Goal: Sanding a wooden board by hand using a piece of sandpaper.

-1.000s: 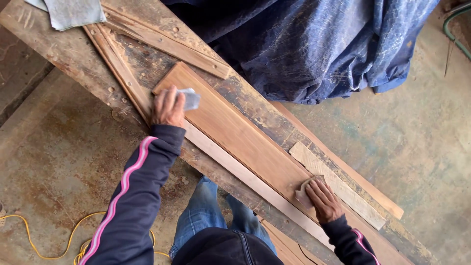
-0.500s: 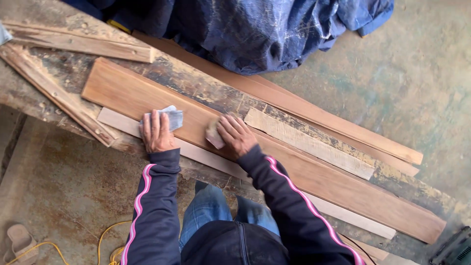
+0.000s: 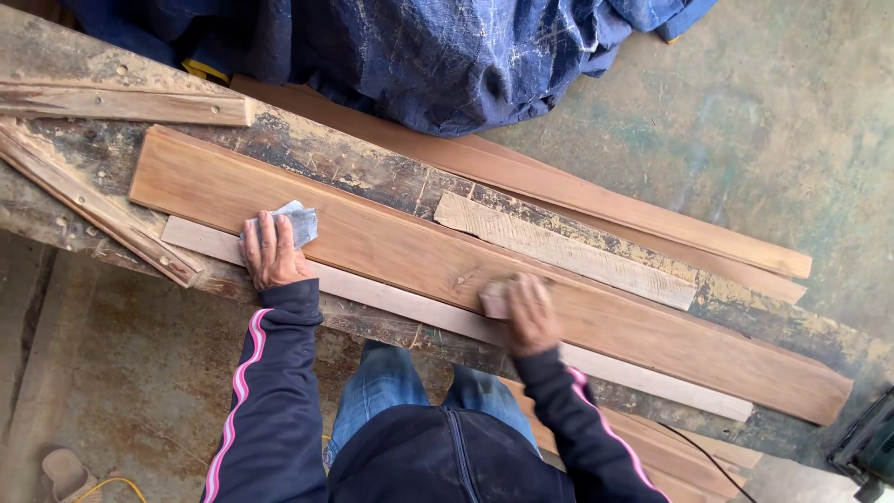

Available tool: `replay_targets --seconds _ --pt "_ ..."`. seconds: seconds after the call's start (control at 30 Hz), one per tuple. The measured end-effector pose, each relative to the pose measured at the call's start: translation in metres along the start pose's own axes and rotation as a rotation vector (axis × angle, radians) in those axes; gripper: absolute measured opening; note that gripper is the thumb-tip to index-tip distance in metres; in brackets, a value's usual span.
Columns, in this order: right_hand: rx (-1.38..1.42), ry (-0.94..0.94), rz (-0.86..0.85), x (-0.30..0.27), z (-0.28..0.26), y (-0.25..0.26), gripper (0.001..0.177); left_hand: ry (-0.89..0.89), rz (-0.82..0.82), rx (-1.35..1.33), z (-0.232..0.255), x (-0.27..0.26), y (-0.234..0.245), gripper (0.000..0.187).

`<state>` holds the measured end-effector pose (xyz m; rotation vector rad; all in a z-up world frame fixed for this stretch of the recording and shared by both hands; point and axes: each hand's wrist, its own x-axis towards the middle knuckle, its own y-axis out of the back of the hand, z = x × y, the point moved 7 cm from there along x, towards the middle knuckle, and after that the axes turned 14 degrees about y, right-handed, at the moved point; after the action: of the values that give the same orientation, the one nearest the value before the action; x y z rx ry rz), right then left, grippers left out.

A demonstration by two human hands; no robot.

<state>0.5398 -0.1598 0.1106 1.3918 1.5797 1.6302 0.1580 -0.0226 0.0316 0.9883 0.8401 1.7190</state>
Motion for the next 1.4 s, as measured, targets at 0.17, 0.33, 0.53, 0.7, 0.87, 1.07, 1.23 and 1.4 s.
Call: replay_targets --seconds 0.17,0.33,0.53,0.7,0.87,1.07,1.23,1.4 --pt "0.218 0.096 -0.075 0.079 -0.091 -0.071 0.059 -0.138 -0.069 0.029 -0.004 0.008 0.006 0.044" --pt "0.115 -0.063 -0.034 0.014 -0.060 -0.024 0.064 -0.384 -0.135 0.095 -0.031 0.039 0.016 0.042" --pt "-0.273 -0.505 0.113 -0.095 -0.022 0.006 0.057 -0.406 -0.124 -0.052 -0.046 0.035 0.007 0.042" --pt "-0.196 -0.380 0.258 0.043 -0.131 -0.065 0.044 -0.354 -0.129 -0.064 -0.043 0.036 0.012 0.039" --pt "-0.027 -0.284 0.175 0.052 -0.138 -0.049 0.049 -0.364 -0.102 -0.083 -0.054 0.033 0.004 0.038" --pt "-0.370 -0.662 0.226 -0.113 -0.025 0.016 0.046 -0.345 -0.093 -0.085 -0.059 0.031 -0.004 0.040" --pt "-0.488 -0.753 0.216 -0.027 -0.053 -0.045 0.052 -0.323 -0.082 -0.097 -0.053 0.035 0.003 0.041" --pt "-0.017 -0.214 0.140 0.124 -0.176 -0.092 0.050 -0.333 -0.093 -0.128 -0.056 0.034 0.000 0.040"
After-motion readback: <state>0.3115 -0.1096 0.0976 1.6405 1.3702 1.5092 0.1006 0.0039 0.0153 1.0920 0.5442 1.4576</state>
